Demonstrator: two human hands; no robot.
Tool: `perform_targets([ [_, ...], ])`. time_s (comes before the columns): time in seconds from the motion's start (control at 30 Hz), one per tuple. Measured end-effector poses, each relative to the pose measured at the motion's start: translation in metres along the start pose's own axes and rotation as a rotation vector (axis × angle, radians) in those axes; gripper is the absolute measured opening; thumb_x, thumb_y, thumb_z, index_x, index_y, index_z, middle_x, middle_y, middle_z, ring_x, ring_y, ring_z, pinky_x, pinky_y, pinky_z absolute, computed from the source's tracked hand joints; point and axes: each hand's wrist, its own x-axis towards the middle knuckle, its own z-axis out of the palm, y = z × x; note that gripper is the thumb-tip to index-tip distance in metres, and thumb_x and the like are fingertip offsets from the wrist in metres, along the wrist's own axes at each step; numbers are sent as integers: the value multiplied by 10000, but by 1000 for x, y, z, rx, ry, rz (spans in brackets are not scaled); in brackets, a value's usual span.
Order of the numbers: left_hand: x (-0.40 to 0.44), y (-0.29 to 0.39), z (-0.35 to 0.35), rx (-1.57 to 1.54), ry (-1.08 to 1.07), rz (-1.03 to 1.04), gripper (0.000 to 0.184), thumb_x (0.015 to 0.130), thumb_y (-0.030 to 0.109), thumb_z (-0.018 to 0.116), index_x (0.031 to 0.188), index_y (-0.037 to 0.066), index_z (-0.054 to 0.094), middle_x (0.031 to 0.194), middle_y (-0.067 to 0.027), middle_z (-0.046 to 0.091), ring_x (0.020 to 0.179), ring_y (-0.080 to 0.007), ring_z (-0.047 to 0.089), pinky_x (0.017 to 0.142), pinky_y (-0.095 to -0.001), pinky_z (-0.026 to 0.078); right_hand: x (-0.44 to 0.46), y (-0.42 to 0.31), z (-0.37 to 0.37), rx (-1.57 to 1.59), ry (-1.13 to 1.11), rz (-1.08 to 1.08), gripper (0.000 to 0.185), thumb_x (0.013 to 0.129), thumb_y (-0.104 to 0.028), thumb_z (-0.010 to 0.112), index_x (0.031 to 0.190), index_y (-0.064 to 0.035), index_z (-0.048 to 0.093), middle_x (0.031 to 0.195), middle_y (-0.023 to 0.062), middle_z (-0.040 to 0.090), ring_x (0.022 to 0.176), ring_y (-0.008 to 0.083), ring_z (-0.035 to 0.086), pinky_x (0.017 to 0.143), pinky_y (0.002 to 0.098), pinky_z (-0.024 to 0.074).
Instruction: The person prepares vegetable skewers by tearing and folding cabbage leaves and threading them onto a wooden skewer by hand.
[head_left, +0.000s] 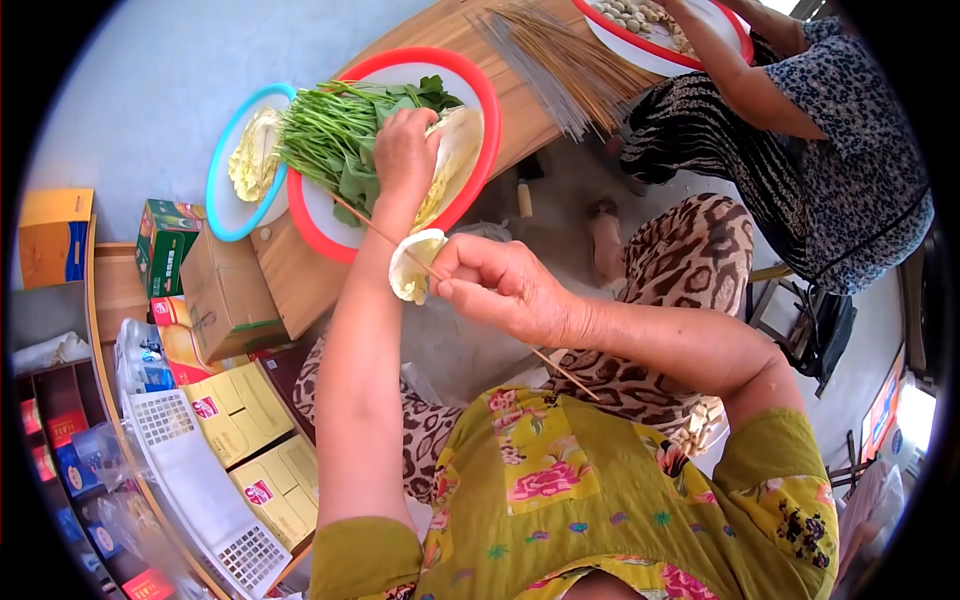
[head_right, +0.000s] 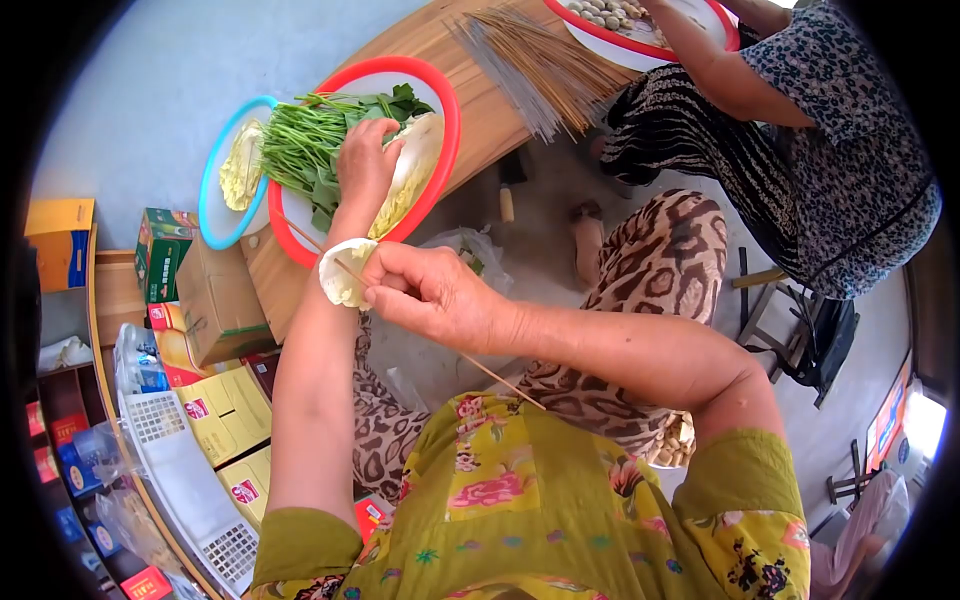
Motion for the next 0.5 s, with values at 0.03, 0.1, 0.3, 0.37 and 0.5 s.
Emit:
perform_targets([
  [0.03,2,1,2,91,-10,28,180,706,108,714,869,96,637,865,-83,615,897,-270,570,779,-392,453,0,-1,-1,-18,2,-6,83,926,-141,525,913,-59,523,690,-79,418,587,-4,322,513,182,269],
  [0.1,7,-1,11,115,-15,47,158,702,124,721,828,103,629,844,-77,599,882,-264,564,763,-393,448,1,-2,-5,-35,9,-10,85,925,-141,524,909,-57,524,696,-77,425,589,-4,325,513,183,272],
  [0.3,3,-1,9,96,-55,-56,103,714,101,692,737,94,591,798,-81,577,821,-282,559,719,-408,445,3,-7,-9,-88,18,0,91,927,-143,524,903,-55,524,688,-73,431,591,3,342,517,188,289],
  [0.37,-3,-1,1,-29,94,-74,75,724,72,656,720,85,582,787,-80,568,803,-292,554,696,-406,442,4,-5,-8,-86,28,-13,99,928,-151,528,907,-54,526,678,-74,427,590,6,349,519,188,298],
  [0.5,-25,-13,-17,-265,206,-293,52,722,59,660,738,58,610,753,-96,612,713,-256,601,653,-346,464,4,0,-7,-98,19,-27,113,931,-163,529,912,-52,526,669,-75,425,589,8,356,520,187,307],
])
